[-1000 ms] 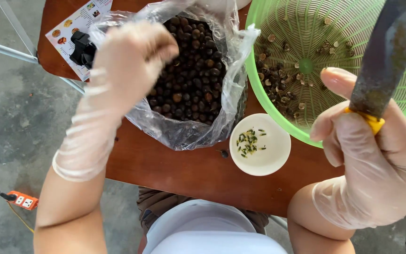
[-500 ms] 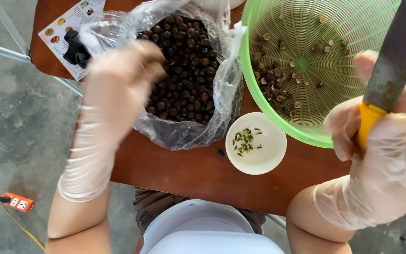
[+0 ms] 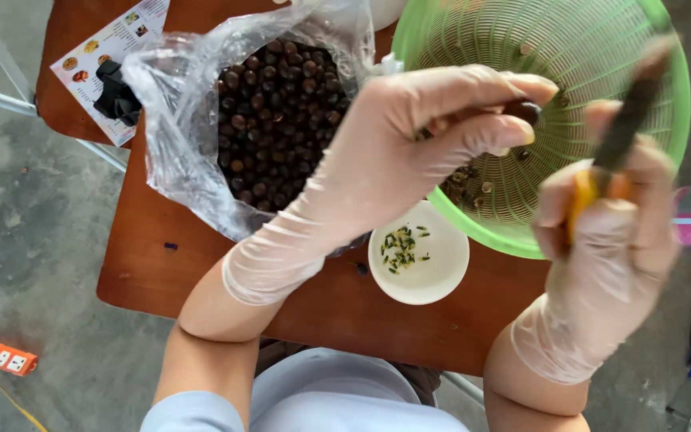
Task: The person wearing gloves uses a knife to peel small brown nuts, placing the green kernels into a small white bowl and the discarded shells into a green plastic basket.
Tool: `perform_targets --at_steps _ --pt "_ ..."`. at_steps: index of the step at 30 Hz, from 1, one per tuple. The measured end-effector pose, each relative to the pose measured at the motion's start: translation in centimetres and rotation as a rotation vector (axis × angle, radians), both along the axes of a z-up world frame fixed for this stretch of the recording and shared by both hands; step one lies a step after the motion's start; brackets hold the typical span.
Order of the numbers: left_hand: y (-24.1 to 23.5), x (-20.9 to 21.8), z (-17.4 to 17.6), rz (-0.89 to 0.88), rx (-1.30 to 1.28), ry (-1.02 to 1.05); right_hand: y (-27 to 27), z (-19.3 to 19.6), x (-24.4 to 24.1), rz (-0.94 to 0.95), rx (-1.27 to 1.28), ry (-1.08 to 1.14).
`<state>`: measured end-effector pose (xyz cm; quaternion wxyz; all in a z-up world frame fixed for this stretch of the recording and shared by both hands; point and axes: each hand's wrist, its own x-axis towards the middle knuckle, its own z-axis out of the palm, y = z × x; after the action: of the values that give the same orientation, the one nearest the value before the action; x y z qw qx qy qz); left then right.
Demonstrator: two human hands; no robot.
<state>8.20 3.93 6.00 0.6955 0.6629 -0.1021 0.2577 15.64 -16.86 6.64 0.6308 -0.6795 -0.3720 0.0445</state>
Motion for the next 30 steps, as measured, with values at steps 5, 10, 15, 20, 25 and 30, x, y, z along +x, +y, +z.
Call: perform_targets --at_steps 5,10,15,20,25,30 --pt "2.5 0.0 -0.5 0.163 0.263 -0.076 1.0 -0.3 -0.9 0.081 -0.043 -0.007" --pt "5.2 -2.2 1.2 0.213 0.351 0.051 2.1 0.3 -0.6 0.14 -0.101 0.016" --pt "5.7 -3.9 1.0 0.252 0.175 0.054 2.2 0.8 -0.3 0.143 -0.142 -0.019" --pt "7.6 -6.7 -2.9 0.477 0.487 0.154 1.2 0.2 -0.3 0.038 -0.116 -0.014" --pt "7.4 -7.1 -8.5 0.58 1.013 0.291 0.6 -0.5 0.1 -0.022 -0.146 -0.108" --pt "6.4 -6.5 -11.0 0.624 1.167 0.385 0.7 -0.7 -0.1 -0.029 -0.151 -0.114"
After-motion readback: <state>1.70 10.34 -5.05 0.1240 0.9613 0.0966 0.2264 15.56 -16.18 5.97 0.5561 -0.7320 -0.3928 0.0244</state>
